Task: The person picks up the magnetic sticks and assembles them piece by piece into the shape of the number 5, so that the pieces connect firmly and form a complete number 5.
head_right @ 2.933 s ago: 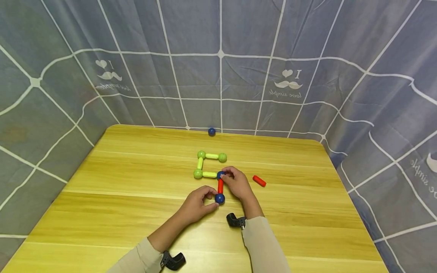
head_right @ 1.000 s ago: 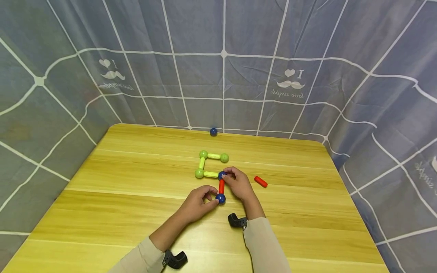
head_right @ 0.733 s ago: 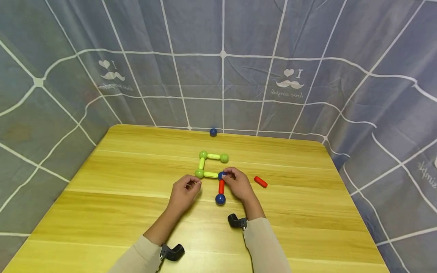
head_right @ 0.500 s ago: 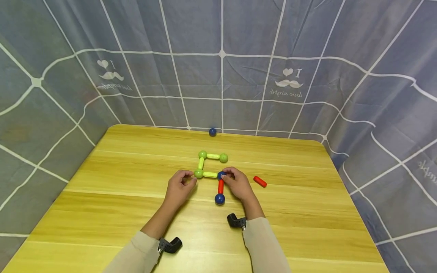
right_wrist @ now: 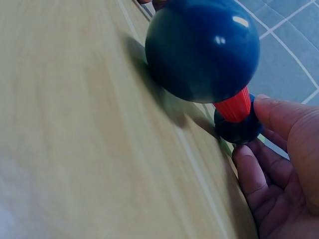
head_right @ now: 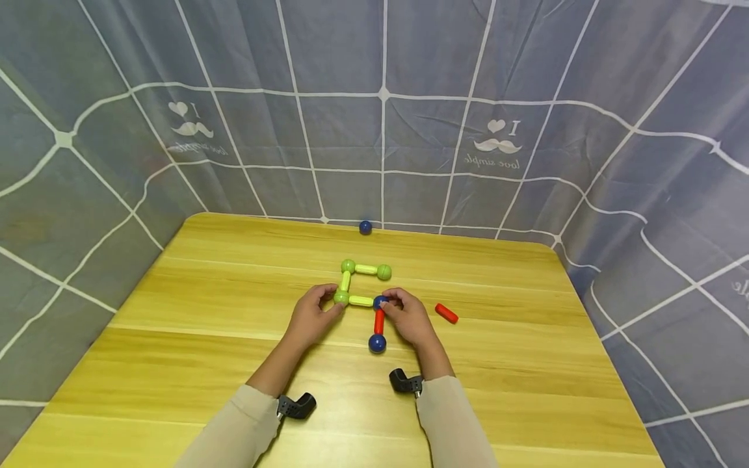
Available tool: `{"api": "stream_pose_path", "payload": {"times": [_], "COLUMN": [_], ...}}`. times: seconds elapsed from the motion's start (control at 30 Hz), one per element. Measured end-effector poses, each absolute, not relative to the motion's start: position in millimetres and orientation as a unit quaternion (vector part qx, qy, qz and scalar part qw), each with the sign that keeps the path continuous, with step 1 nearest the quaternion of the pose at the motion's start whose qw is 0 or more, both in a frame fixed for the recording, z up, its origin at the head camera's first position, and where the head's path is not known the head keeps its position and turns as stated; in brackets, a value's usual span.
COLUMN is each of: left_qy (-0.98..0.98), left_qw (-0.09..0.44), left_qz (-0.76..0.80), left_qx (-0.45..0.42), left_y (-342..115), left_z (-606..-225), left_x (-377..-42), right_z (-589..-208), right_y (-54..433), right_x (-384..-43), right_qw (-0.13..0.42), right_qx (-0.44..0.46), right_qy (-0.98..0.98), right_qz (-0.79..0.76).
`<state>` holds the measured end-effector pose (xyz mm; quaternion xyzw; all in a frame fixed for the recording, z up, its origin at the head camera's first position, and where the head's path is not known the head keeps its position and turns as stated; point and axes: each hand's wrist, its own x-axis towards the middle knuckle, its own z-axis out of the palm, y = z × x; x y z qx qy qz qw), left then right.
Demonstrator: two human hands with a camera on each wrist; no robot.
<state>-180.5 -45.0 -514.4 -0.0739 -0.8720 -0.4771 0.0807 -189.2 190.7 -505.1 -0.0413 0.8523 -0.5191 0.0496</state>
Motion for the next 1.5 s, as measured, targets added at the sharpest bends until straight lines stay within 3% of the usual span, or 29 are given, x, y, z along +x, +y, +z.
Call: {"api": "stream_pose_path", "payload": {"times": [0.7, 1.27, 1.5], "left_qy": [-0.887, -0.890, -0.888], "left_qw": [0.074, 0.075, 0.080], "left_qz": [-0.448, -0.443, -0.446], "left_qx": [-0.082, -0.079, -0.082], "left_y": [-44, -42, -42], "left_z": [-512, -509, -510], "left_x": [-179, -181, -181], "right_z": [-499, -466, -471], "right_y": [207, 294, 304], "right_x": [-181, -159, -158], "right_qw": [0.008, -0.082, -0.053], "right_qx": [-0.004, 0.059, 0.072], "right_qy": [0.811, 0.825, 0.856], "right_qz": [-0.585, -0.555, -0.509]}}
